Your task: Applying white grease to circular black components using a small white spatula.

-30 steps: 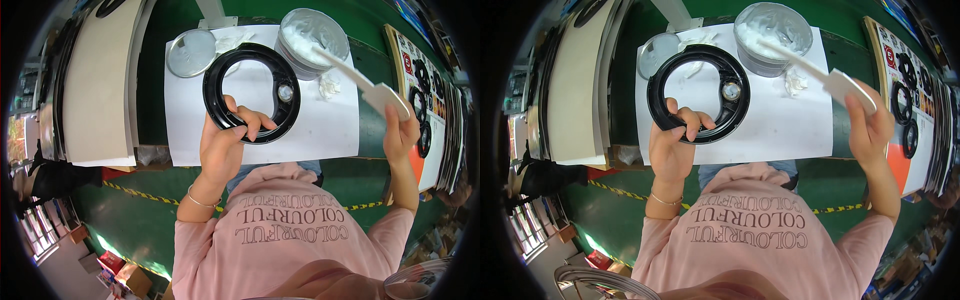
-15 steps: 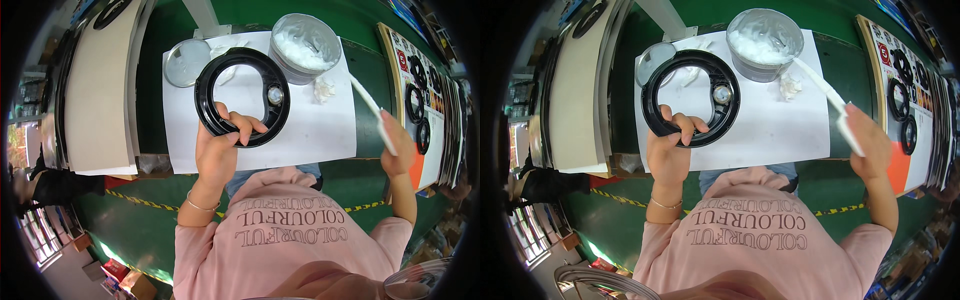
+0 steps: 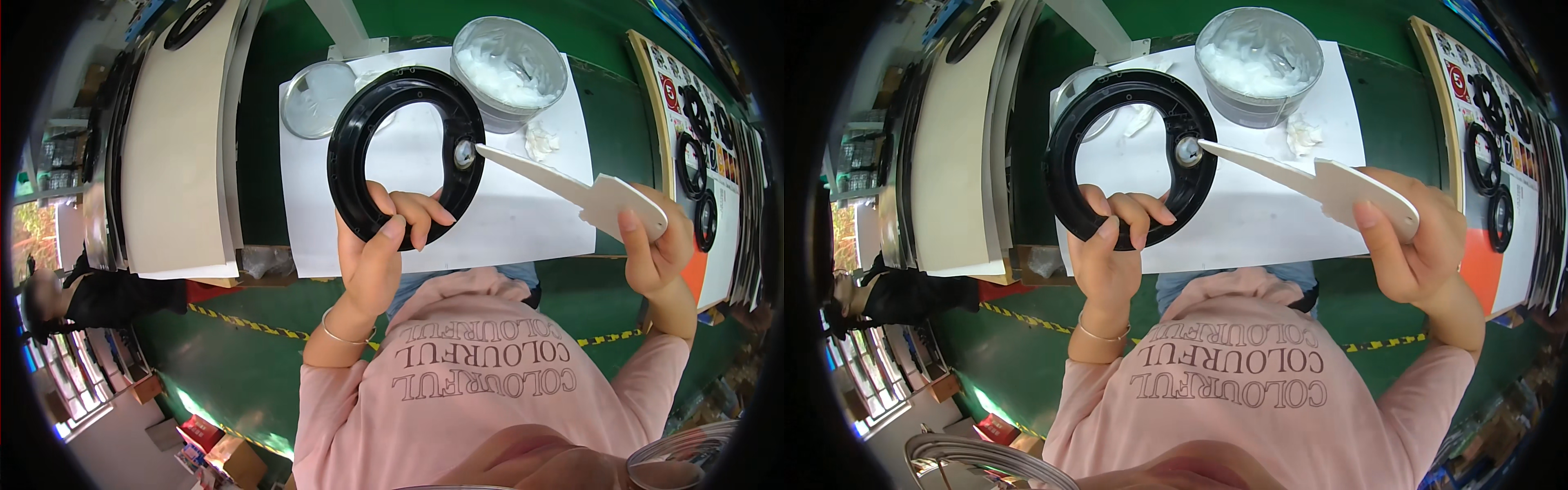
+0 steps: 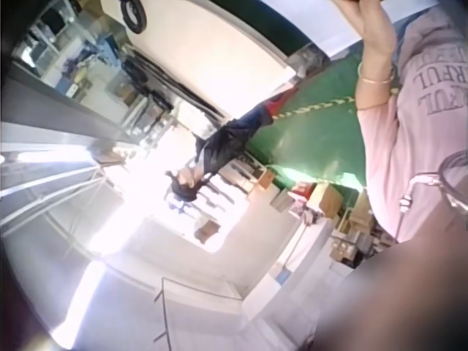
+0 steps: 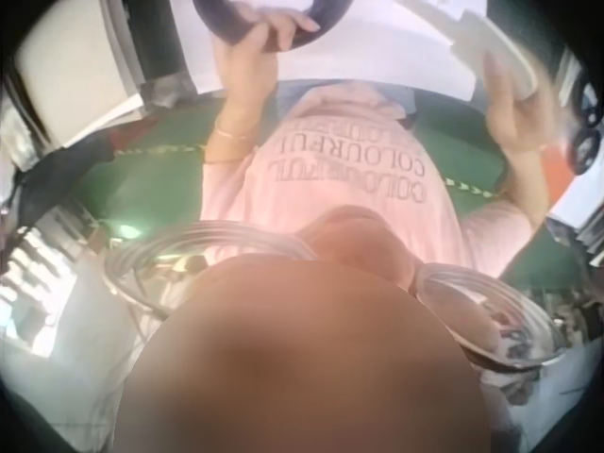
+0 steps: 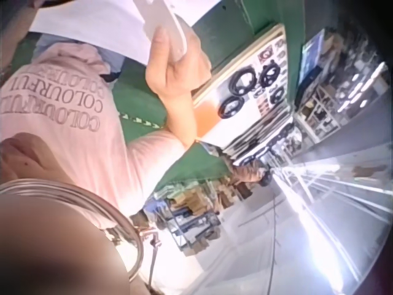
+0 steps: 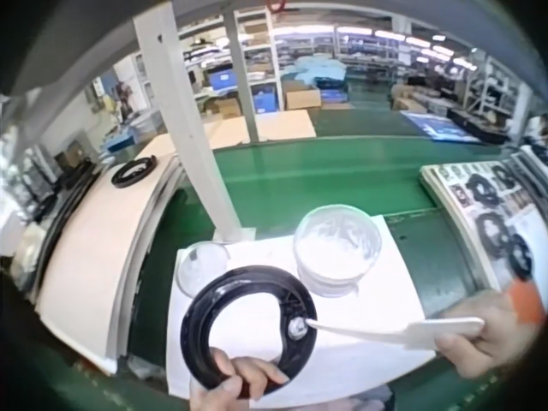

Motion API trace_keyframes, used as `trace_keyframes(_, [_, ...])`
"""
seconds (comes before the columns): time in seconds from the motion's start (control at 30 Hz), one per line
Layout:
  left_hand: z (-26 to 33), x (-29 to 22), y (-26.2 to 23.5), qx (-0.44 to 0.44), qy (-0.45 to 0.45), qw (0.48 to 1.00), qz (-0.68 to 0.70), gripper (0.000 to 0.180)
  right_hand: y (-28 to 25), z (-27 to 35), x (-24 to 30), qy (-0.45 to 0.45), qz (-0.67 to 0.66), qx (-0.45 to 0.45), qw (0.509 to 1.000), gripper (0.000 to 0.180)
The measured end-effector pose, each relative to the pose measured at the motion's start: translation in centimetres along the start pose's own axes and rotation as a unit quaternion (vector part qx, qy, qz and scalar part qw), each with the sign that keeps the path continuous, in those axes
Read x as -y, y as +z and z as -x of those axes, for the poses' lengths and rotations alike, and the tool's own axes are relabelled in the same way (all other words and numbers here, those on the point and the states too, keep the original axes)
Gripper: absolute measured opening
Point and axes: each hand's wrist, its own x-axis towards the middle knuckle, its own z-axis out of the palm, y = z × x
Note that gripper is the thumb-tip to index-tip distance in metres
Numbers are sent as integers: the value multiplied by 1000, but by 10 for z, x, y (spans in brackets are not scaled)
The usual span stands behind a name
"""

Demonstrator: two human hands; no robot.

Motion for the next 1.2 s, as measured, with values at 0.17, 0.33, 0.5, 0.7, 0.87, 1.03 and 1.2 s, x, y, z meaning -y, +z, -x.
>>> trace_keyframes(0.17, [-1,0,1,11,8,1000,-11,7,5,0,4,131,-62,-1,989,17])
trace_keyframes(0.33, [-2,1,4,36,22,999,-34,9,7,0,4,212,-122,-30,969,20])
trace_keyframes(0.5, [-1,1,10,28,17,998,-55,8,9,0,2,225,-118,-46,966,21])
trace_keyframes(0.7, [-1,4,7,58,27,995,-76,7,8,-1,1,200,-79,-48,975,20])
trace_keyframes(0.87, [-1,4,7,64,21,995,-73,8,4,-3,1,114,-23,-30,993,16])
trace_keyframes(1.03, [2,3,6,75,15,995,-66,12,0,-12,-3,-37,-5,12,999,15])
trace_keyframes(1.2, [2,4,4,78,14,995,-56,12,-3,-21,-1,-114,-30,103,988,19])
